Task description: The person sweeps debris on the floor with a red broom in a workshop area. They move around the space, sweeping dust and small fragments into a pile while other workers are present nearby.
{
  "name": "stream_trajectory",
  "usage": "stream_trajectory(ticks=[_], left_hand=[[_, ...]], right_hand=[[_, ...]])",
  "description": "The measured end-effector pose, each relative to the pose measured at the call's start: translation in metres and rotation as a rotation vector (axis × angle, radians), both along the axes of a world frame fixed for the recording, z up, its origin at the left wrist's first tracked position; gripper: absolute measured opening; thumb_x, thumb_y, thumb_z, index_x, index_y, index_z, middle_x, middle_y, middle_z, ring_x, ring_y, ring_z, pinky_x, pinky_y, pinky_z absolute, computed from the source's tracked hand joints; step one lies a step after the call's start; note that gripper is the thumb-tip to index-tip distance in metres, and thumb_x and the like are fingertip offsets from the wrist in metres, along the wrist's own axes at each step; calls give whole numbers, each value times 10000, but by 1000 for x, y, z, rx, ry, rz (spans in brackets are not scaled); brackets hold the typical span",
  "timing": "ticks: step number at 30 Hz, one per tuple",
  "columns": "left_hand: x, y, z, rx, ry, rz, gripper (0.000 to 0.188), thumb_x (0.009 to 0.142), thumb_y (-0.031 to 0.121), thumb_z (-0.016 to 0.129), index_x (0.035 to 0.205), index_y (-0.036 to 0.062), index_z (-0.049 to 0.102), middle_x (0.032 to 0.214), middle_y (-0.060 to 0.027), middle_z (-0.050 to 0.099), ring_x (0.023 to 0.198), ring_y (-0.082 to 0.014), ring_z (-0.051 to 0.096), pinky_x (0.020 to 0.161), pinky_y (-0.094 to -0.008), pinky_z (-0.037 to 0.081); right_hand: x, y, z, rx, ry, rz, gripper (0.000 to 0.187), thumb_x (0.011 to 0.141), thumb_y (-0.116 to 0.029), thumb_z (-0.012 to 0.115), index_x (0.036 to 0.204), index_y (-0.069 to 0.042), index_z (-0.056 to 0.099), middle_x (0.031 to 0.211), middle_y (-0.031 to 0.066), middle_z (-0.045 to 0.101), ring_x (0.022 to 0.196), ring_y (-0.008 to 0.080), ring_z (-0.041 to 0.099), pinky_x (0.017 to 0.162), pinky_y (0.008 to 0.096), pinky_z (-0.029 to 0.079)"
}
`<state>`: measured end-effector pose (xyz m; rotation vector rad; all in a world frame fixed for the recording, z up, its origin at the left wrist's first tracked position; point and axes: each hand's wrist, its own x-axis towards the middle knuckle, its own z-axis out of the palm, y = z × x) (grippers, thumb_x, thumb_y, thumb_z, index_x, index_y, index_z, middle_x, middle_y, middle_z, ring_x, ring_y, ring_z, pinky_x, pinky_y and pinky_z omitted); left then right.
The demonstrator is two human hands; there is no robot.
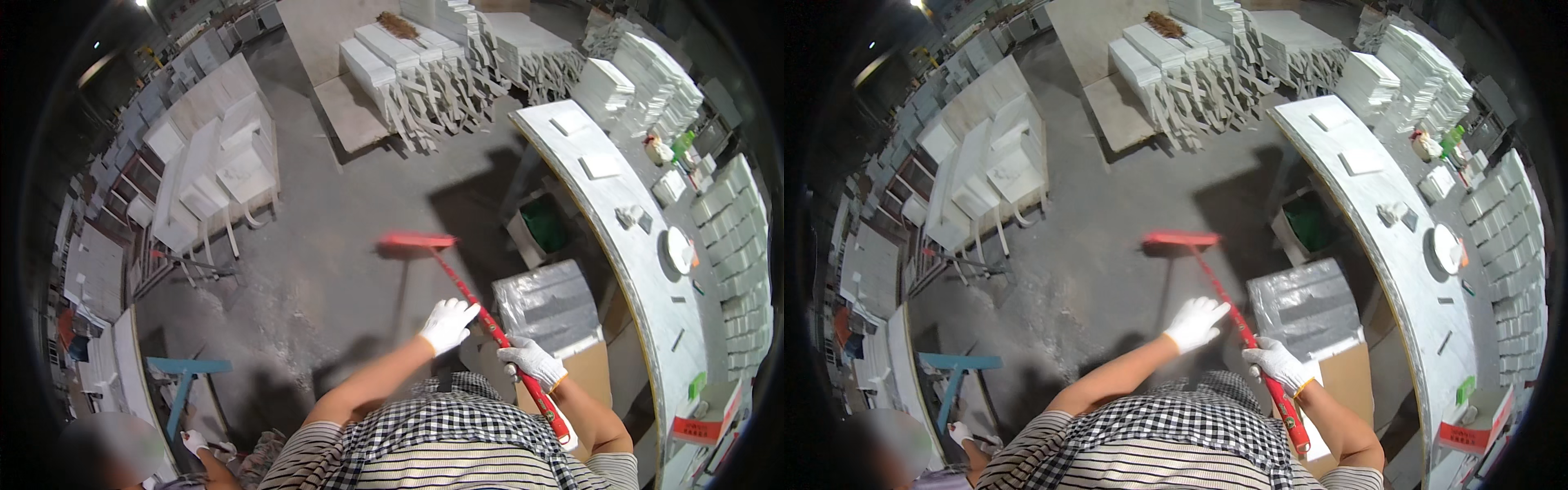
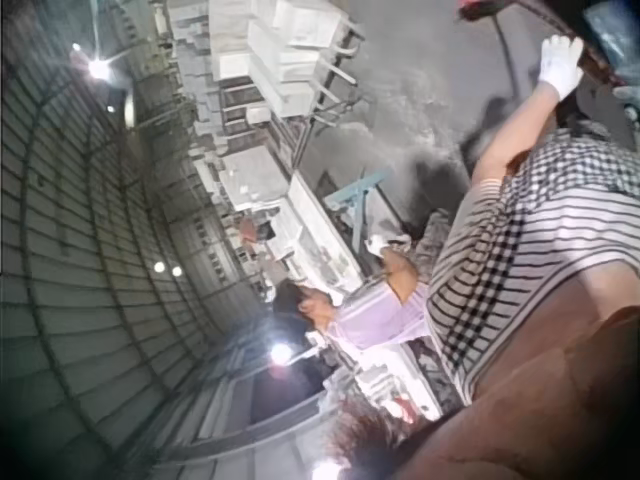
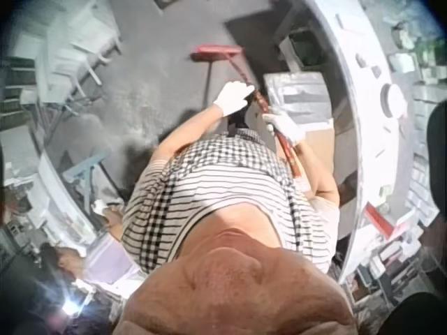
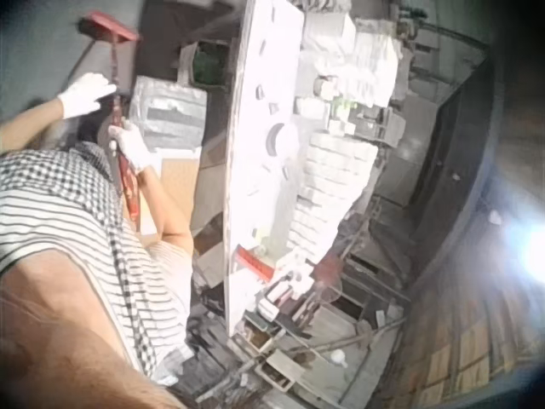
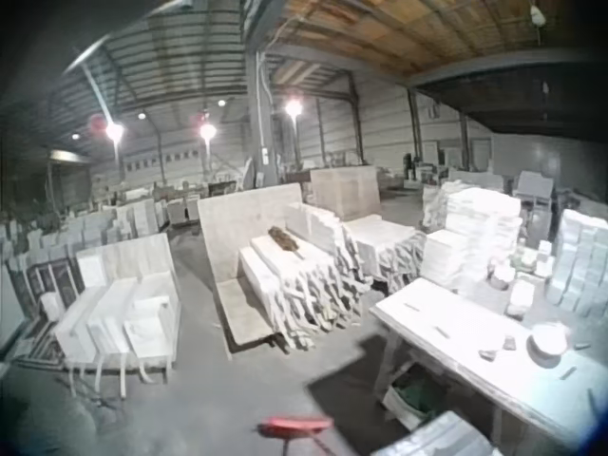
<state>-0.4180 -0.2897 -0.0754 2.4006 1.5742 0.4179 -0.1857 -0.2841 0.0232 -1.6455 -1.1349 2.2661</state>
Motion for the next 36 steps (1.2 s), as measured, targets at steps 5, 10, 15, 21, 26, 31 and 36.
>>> stream_trajectory(ticks=[5, 10, 15, 21, 26, 31, 36], left_hand=[[-92, 20, -16, -381, -7, 178, 464, 835, 289, 616, 1249, 86, 571, 1072, -154, 663, 1038, -335, 602, 898, -465, 464], [-136, 71, 0, -421, -107, 210, 535, 854, 348, 639, 1325, 118, 528, 1158, -154, 643, 1123, -340, 572, 987, -467, 423], [-138, 212, 58, -17, -308, -36, 781, 717, 314, 762, 1404, 104, 457, 1379, -164, 473, 1256, -365, 479, 1034, -467, 420], [-176, 347, 58, 104, -597, -141, 597, 703, 252, 804, 1236, 77, 597, 1303, -152, 532, 1224, -361, 516, 1005, -436, 472], [-199, 425, 24, 23, -863, -34, 433, 761, 99, 797, 1158, 90, 626, 1304, -163, 571, 1239, -330, 543, 1023, -381, 472], [-223, 535, -10, -62, -832, -48, 428, 750, 64, 797, 1147, 85, 639, 1325, -168, 567, 1207, -309, 573, 994, -360, 492], [-226, 664, -47, -111, -873, 50, 418, 743, 51, 802, 1133, 73, 653, 1303, -169, 586, 1172, -296, 598, 968, -355, 508]], right_hand=[[-44, 105, -25, 161, 17, -69, 112, 867, -103, 586, 940, -40, 528, 646, 8, 536, 491, 101, 514, 430, 261, 421], [-98, 229, -59, 192, -27, -237, 94, 875, -113, 585, 898, -81, 499, 645, 18, 527, 479, 111, 497, 426, 271, 423], [-202, 336, -72, 165, 49, -486, 82, 881, -106, 563, 846, -90, 491, 653, 7, 520, 484, 133, 504, 437, 275, 424], [-270, 455, -131, 260, 43, -691, 89, 827, -76, 580, 814, -53, 495, 625, 42, 536, 483, 143, 526, 429, 290, 416], [-298, 541, -154, 217, 58, -825, 106, 825, -75, 577, 850, -43, 479, 621, 61, 537, 475, 166, 529, 426, 311, 430], [-316, 643, -186, 190, 106, -936, 128, 828, -80, 587, 887, -59, 475, 627, 58, 525, 482, 185, 524, 428, 328, 428], [-320, 775, -225, 189, 183, -941, 159, 821, -63, 590, 930, -62, 475, 652, 72, 528, 510, 193, 532, 450, 331, 434]])
